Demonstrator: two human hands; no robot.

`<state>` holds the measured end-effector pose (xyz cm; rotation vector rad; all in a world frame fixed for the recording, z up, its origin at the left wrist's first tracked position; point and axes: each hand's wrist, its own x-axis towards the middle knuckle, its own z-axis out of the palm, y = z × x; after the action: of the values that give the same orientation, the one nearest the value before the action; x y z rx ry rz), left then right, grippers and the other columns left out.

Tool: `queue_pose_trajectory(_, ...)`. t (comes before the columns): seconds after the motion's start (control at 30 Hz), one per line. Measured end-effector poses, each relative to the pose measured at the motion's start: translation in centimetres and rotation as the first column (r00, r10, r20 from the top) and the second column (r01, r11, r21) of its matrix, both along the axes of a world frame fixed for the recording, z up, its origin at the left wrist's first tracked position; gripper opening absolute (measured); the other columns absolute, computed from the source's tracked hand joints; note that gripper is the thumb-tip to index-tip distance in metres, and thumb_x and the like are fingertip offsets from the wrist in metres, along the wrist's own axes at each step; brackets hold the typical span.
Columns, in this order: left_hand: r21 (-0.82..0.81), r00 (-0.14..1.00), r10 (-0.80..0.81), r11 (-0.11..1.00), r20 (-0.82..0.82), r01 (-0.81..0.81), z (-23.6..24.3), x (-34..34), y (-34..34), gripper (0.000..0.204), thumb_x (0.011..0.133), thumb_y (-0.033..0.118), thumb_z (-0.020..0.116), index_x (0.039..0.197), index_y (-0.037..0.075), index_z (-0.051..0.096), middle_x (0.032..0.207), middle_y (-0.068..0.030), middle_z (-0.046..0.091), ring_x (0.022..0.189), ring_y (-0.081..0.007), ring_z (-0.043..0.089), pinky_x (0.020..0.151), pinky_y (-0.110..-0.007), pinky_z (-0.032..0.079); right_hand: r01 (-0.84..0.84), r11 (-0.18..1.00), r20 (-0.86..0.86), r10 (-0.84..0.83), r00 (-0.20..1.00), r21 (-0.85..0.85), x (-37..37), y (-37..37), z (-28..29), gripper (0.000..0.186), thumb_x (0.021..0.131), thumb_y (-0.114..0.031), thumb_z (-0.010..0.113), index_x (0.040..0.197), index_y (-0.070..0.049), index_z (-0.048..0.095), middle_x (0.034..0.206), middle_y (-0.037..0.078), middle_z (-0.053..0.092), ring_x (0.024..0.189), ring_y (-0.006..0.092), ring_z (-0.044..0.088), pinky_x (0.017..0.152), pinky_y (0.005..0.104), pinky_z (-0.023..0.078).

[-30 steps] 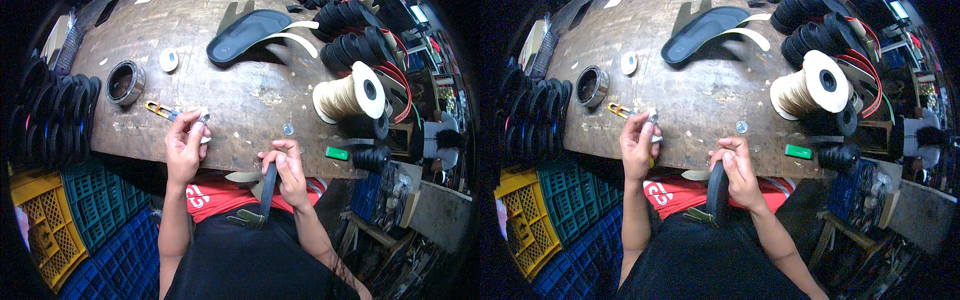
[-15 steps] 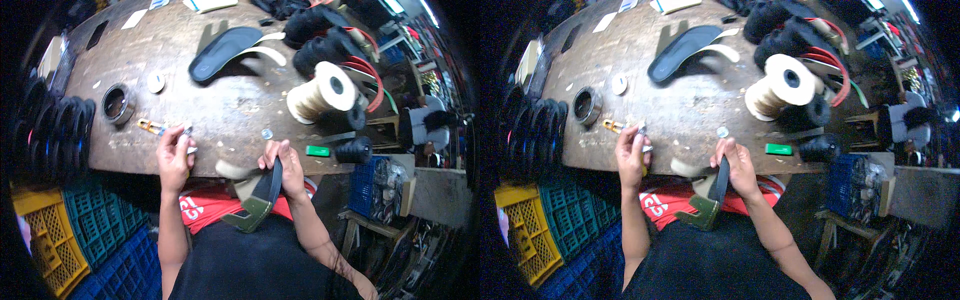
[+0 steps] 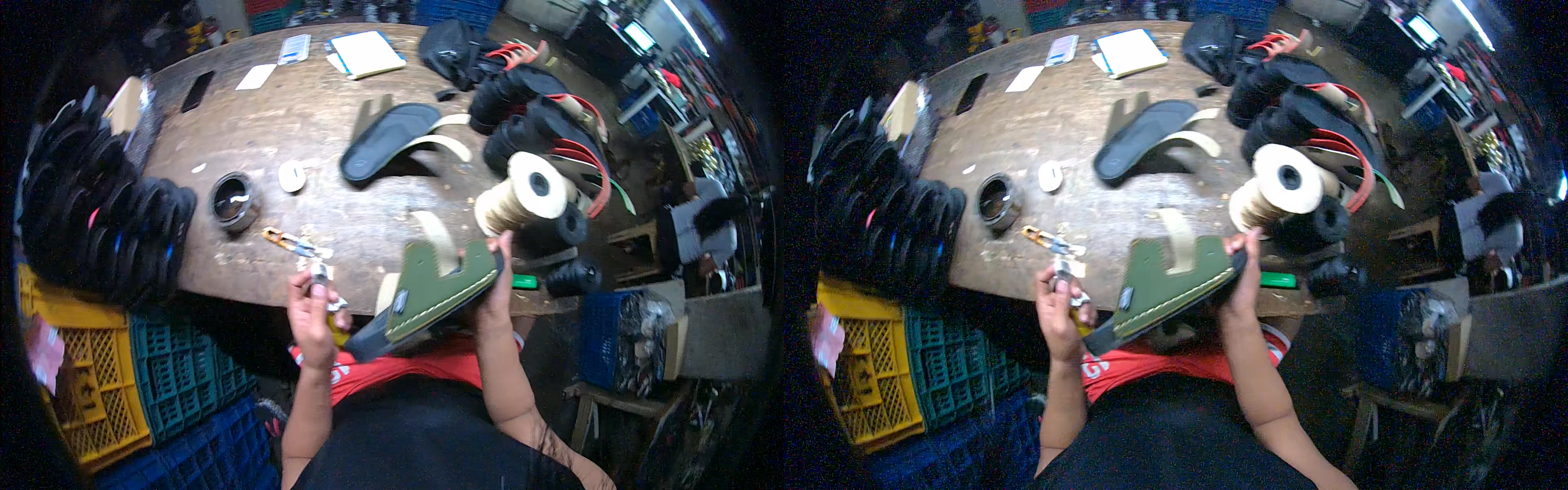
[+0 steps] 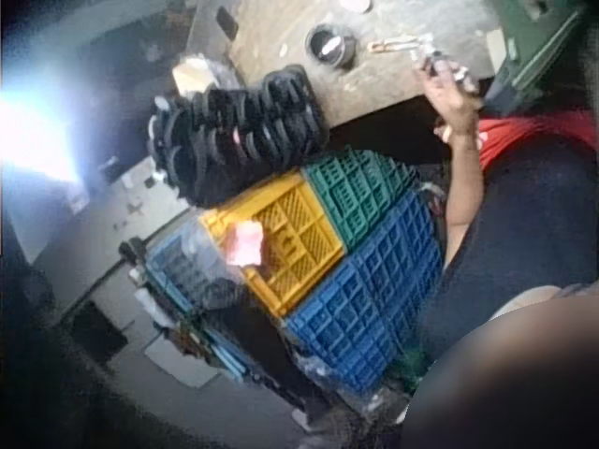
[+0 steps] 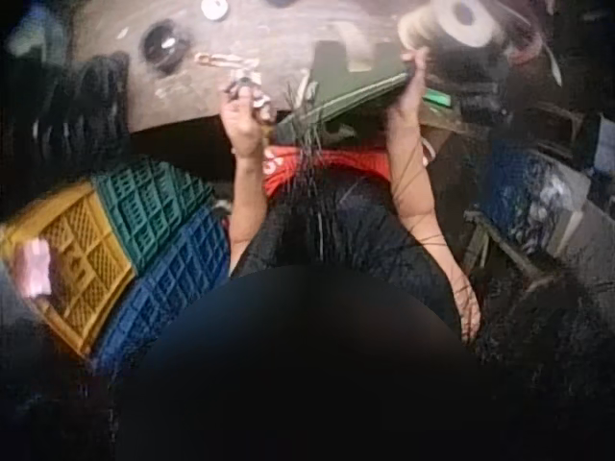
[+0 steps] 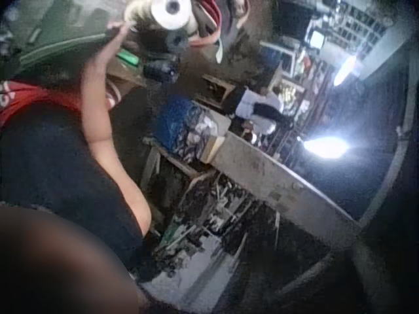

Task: The person applies glue to the edges of several sandals using a small brush and a cloth. They repeatedly dip the brush into a container of glue and spread it along the seams of each sandal, then set the finished items aside on the table.

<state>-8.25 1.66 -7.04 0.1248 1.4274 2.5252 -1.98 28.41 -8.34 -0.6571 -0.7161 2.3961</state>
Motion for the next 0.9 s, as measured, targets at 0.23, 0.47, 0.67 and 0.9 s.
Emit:
queue_pose_trajectory(0.23, -0.064, 0.96, 0.222, 0.97, -0.171, -0.236, 1.8, 2.3, 1.1, 0.024, 0.113, 0.012, 0.053, 0.137, 0.01, 0.051, 0.098, -0.0054, 0.06, 0.076, -0.0066, 0.053, 0.056, -0.023, 0.046, 0.127, 0.988, 0.206, -0.106, 0.973, -0.09, 0.0, -1.3, 1.1, 0.044, 0.114, -0.055, 0.045, 0.089, -0.02, 0.056, 0.075, -0.002, 0.057, 0.066, 0.0129, 0.057, 0.062, 0.0312, 0.052)
queue_pose_trajectory(0.47, -0.329, 0.931, 0.252, 0.884, -0.264, -0.333, -0.4, 0.5, 0.9, 0.022, 0.112, 0.011, 0.055, 0.134, 0.008, 0.057, 0.102, -0.0039, 0.064, 0.084, -0.0064, 0.058, 0.062, -0.02, 0.047, 0.248, 0.968, 0.046, -0.249, 0.967, 0.025, -0.4, -2.1, 2.5, 0.044, 0.112, -0.051, 0.055, 0.088, -0.015, 0.053, 0.081, -0.001, 0.051, 0.074, 0.0133, 0.051, 0.079, 0.0313, 0.053)
queue_pose_trajectory(0.67, -0.376, 0.975, 0.134, 0.906, -0.176, -0.193, -2.7, -2.2, -0.4, 0.022, 0.112, 0.015, 0.059, 0.133, 0.008, 0.059, 0.107, 0.0001, 0.063, 0.091, -0.005, 0.06, 0.067, -0.02, 0.048, 0.285, 0.895, 0.077, -0.329, 0.941, 0.343, 0.1, -4.9, 5.6, 0.05, 0.116, -0.05, 0.046, 0.087, -0.01, 0.052, 0.084, 0.002, 0.053, 0.085, 0.0188, 0.064, 0.09, 0.0343, 0.053)
queue_pose_trajectory(0.9, -0.383, 0.977, 0.116, 0.907, -0.178, -0.177, -1.7, -1.9, 0.1, 0.025, 0.112, 0.014, 0.058, 0.135, 0.003, 0.06, 0.103, -0.0007, 0.062, 0.093, -0.0089, 0.058, 0.087, -0.027, 0.048, 0.268, 0.859, 0.0, -0.297, 0.955, 0.437, 0.4, -4.9, 7.0, 0.048, 0.119, -0.043, 0.04, 0.088, -0.008, 0.053, 0.083, 0.003, 0.052, 0.089, 0.0197, 0.065, 0.095, 0.0378, 0.053)
